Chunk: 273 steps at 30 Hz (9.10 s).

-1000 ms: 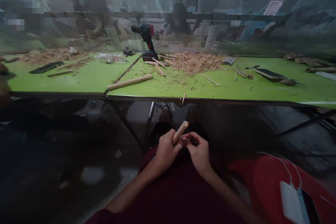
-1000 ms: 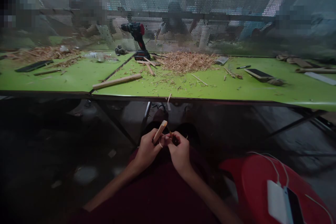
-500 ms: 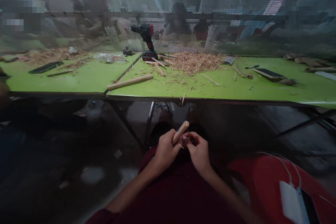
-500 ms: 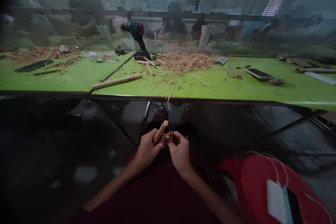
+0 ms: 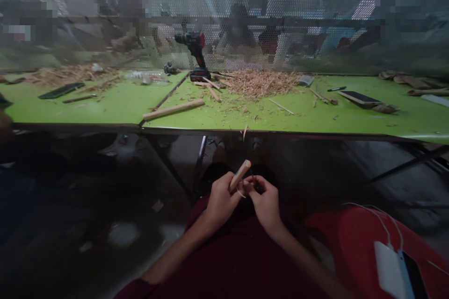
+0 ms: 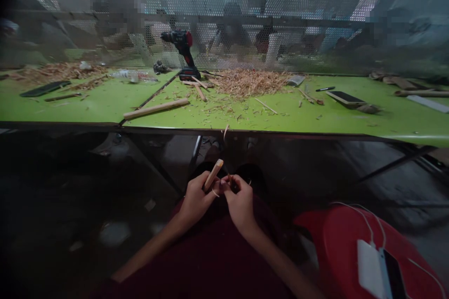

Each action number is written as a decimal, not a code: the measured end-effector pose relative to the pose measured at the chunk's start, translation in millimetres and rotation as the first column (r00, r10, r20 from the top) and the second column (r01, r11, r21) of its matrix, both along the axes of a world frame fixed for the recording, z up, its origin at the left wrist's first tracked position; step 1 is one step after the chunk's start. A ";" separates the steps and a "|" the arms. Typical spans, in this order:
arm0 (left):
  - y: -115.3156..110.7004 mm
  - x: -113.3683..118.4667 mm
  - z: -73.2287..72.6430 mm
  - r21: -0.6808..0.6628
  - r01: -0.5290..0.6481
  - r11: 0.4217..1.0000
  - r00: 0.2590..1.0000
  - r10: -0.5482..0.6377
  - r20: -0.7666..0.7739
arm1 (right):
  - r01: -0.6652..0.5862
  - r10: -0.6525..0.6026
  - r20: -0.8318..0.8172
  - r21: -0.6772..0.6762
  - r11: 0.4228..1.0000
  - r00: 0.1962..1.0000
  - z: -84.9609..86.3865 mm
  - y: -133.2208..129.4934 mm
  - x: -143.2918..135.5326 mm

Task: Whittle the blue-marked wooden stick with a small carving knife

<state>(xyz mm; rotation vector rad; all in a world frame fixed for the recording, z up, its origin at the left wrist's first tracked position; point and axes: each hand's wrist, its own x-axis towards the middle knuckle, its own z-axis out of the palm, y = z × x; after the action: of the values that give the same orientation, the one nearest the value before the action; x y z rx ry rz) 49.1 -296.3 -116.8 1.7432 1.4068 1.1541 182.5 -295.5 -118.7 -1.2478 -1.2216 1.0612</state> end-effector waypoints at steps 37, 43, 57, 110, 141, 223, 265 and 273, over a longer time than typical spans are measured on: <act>1.4 1.2 -3.2 -0.033 -0.019 0.999 0.999 0.020 0.036 | -0.025 0.024 0.043 0.028 0.999 0.999 1.5 -1.0 -1.3; 0.0 0.6 -3.3 -0.046 0.016 0.999 0.998 -0.014 0.061 | -0.037 0.035 0.059 0.032 0.999 0.998 -2.1 -0.2 0.5; -0.5 0.7 -5.3 0.013 0.009 1.000 1.000 -0.009 0.013 | -0.009 -0.001 0.124 0.081 0.997 0.992 -4.0 -1.9 -0.9; -0.1 0.4 -2.4 -0.045 -0.038 0.998 0.996 0.042 0.080 | 0.062 -0.114 0.255 0.205 0.977 0.960 1.7 5.6 3.6; -1.1 -11.1 28.1 -0.237 0.735 0.636 0.338 -0.040 0.940 | -0.618 0.335 0.646 0.274 0.737 0.686 78.7 32.9 41.9; -1.4 -18.3 67.6 -0.121 0.909 0.399 0.101 0.071 0.992 | -0.693 -0.027 0.838 0.467 0.549 0.544 104.6 41.9 45.1; -1.5 -8.7 64.8 -0.250 0.847 0.469 0.292 -0.017 0.956 | -0.648 0.071 0.792 0.440 0.621 0.606 90.5 28.1 44.0; -1.3 -7.6 70.4 -0.309 0.823 0.477 0.368 -0.033 0.929 | -0.748 -0.289 0.839 0.543 0.383 0.461 91.7 38.7 46.9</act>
<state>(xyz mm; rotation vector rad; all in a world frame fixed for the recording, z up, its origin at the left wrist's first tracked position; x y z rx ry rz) 41.5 -297.7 -46.5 0.6174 0.4567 0.6546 229.4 -256.8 -27.0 -0.5419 -2.4456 -0.3675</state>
